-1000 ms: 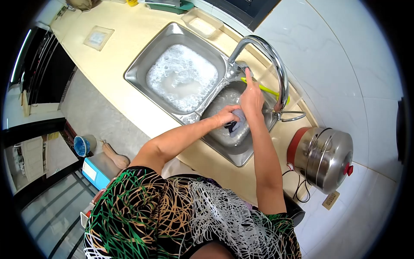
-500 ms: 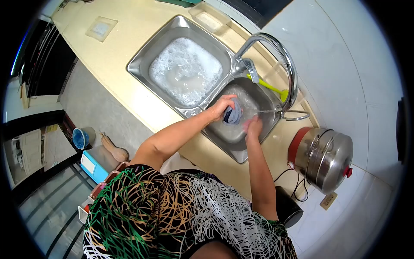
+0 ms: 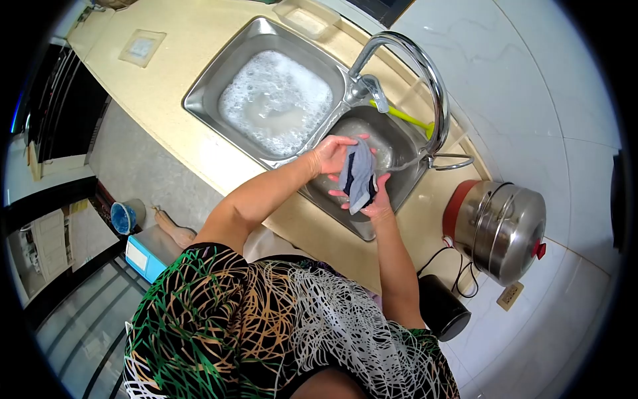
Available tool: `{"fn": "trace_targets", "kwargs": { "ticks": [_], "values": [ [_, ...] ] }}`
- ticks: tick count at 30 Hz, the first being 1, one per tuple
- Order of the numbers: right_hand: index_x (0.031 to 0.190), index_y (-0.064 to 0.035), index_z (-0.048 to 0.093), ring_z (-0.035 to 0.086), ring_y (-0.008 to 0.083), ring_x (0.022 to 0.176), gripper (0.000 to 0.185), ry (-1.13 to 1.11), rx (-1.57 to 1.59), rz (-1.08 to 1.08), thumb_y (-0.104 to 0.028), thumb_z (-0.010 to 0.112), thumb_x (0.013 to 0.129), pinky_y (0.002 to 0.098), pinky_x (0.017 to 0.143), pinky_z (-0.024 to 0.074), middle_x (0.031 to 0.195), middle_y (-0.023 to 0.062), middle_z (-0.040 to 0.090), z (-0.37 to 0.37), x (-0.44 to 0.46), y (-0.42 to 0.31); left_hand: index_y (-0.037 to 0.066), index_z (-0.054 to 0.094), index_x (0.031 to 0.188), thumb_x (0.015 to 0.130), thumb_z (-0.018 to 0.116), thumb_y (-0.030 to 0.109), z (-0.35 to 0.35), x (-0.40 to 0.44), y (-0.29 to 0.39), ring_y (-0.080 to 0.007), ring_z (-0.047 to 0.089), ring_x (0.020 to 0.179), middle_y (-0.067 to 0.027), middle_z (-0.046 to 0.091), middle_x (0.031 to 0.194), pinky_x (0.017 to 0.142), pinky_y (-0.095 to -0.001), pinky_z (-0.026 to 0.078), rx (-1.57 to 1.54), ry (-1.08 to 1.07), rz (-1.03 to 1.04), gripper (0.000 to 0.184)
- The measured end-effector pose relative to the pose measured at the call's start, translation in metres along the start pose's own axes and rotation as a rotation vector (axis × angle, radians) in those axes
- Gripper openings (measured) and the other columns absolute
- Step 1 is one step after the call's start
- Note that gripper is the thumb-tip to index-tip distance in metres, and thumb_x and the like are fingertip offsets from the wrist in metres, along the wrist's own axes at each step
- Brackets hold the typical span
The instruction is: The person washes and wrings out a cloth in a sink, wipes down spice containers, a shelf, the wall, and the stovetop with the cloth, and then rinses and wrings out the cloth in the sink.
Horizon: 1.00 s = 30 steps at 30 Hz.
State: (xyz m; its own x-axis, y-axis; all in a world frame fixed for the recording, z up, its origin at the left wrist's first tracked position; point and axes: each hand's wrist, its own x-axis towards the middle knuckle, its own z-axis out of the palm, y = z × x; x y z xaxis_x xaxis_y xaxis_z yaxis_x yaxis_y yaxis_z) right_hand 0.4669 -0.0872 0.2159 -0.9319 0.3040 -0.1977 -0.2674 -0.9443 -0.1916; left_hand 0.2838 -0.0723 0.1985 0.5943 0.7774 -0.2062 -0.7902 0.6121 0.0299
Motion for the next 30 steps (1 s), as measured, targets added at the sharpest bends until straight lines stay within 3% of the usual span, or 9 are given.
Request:
{"fn": "trace_targets", "kwargs": {
  "ticks": [2,5,9,13,20,23,25,27,30],
  "values": [
    [0.137,-0.0112,0.022,0.049,0.0441,0.106,0.097,0.113,-0.036,-0.016,-0.064,0.060,0.065,0.0385,0.059,0.0565,0.131,0.0295,0.032,-0.009,-0.006,0.000,0.010,0.042,0.126,0.081,0.054,0.014,-0.001,0.003,-0.003,-0.0303,0.050,0.110,-0.0142,0.053,0.116,0.095,-0.0442,0.038,0.020,-0.005,0.028,0.046],
    [0.115,0.0007,0.045,0.050,0.0146,0.066,0.052,0.367,0.040,0.089,-0.031,0.066,0.079,0.0194,0.037,0.0311,0.093,0.0150,0.054,-0.026,-0.006,-0.006,0.013,0.039,0.127,0.076,0.065,0.001,-0.009,0.017,-0.012,-0.0241,0.054,0.102,-0.0117,0.054,0.112,0.088,-0.0402,0.046,0.249,0.185,0.132,0.058],
    [0.091,-0.0002,0.052,0.046,0.0108,0.048,0.027,0.887,-0.348,0.203,-0.013,0.068,0.074,0.0211,0.033,0.0299,0.070,0.0064,0.054,0.001,0.019,-0.008,0.006,0.040,0.123,0.077,0.065,0.003,-0.020,0.039,-0.026,-0.0239,0.056,0.092,-0.0104,0.056,0.106,0.079,-0.0415,0.050,0.335,0.585,0.261,0.052],
    [0.091,0.0007,0.048,0.063,0.0293,0.063,0.035,1.113,-1.682,0.368,-0.015,0.070,0.068,0.0376,0.051,0.0480,0.069,0.0196,0.061,-0.033,0.027,-0.004,0.002,0.039,0.121,0.079,0.061,0.004,-0.022,0.059,-0.038,-0.0251,0.057,0.090,-0.0126,0.055,0.107,0.076,-0.0433,0.050,0.386,0.841,0.256,0.047],
    [0.105,0.0015,0.039,0.062,0.0386,0.074,0.044,1.197,-2.324,0.052,-0.016,0.065,0.073,0.0467,0.063,0.0474,0.080,0.0234,0.062,-0.002,0.021,0.016,0.008,0.034,0.126,0.074,0.050,0.002,-0.054,0.071,-0.047,-0.0285,0.055,0.094,-0.0184,0.049,0.114,0.070,-0.0449,0.049,0.221,1.032,0.249,0.054],
    [0.103,-0.0004,0.040,0.062,0.0328,0.063,0.038,1.115,-2.140,-0.087,-0.016,0.062,0.076,0.0400,0.051,0.0477,0.076,0.0182,0.061,0.017,0.010,0.012,0.011,0.027,0.132,0.069,0.050,-0.001,-0.017,0.029,-0.045,-0.0307,0.045,0.112,-0.0214,0.037,0.127,0.082,-0.0448,0.045,0.311,0.725,0.265,0.068],
    [0.102,-0.0030,0.041,0.052,0.0179,0.049,0.032,1.020,-1.184,-0.031,-0.019,0.059,0.081,0.0271,0.037,0.0394,0.069,0.0106,0.054,0.026,0.000,0.004,0.013,0.023,0.135,0.066,0.050,-0.002,-0.005,0.001,-0.043,-0.0318,0.037,0.122,-0.0228,0.030,0.133,0.089,-0.0444,0.042,0.442,0.528,0.316,0.076],
    [0.105,-0.0053,0.042,0.044,0.0121,0.047,0.033,0.857,-0.606,0.087,-0.024,0.057,0.082,0.0220,0.036,0.0330,0.067,0.0077,0.050,0.023,-0.014,-0.006,0.018,0.023,0.136,0.061,0.057,-0.006,0.006,-0.027,-0.038,-0.0374,0.020,0.131,-0.0245,0.020,0.138,0.101,-0.0436,0.032,1.509,0.110,0.601,0.086],
    [0.109,-0.0080,0.045,0.033,0.0057,0.041,0.035,0.519,0.052,0.245,-0.034,0.050,0.086,0.0175,0.034,0.0269,0.067,0.0058,0.044,0.033,-0.023,-0.002,0.015,0.030,0.133,0.053,0.061,-0.012,0.027,-0.051,-0.033,-0.0409,0.018,0.131,-0.0230,0.018,0.140,0.104,-0.0413,0.026,1.992,0.002,0.628,0.090]
  ]
}}
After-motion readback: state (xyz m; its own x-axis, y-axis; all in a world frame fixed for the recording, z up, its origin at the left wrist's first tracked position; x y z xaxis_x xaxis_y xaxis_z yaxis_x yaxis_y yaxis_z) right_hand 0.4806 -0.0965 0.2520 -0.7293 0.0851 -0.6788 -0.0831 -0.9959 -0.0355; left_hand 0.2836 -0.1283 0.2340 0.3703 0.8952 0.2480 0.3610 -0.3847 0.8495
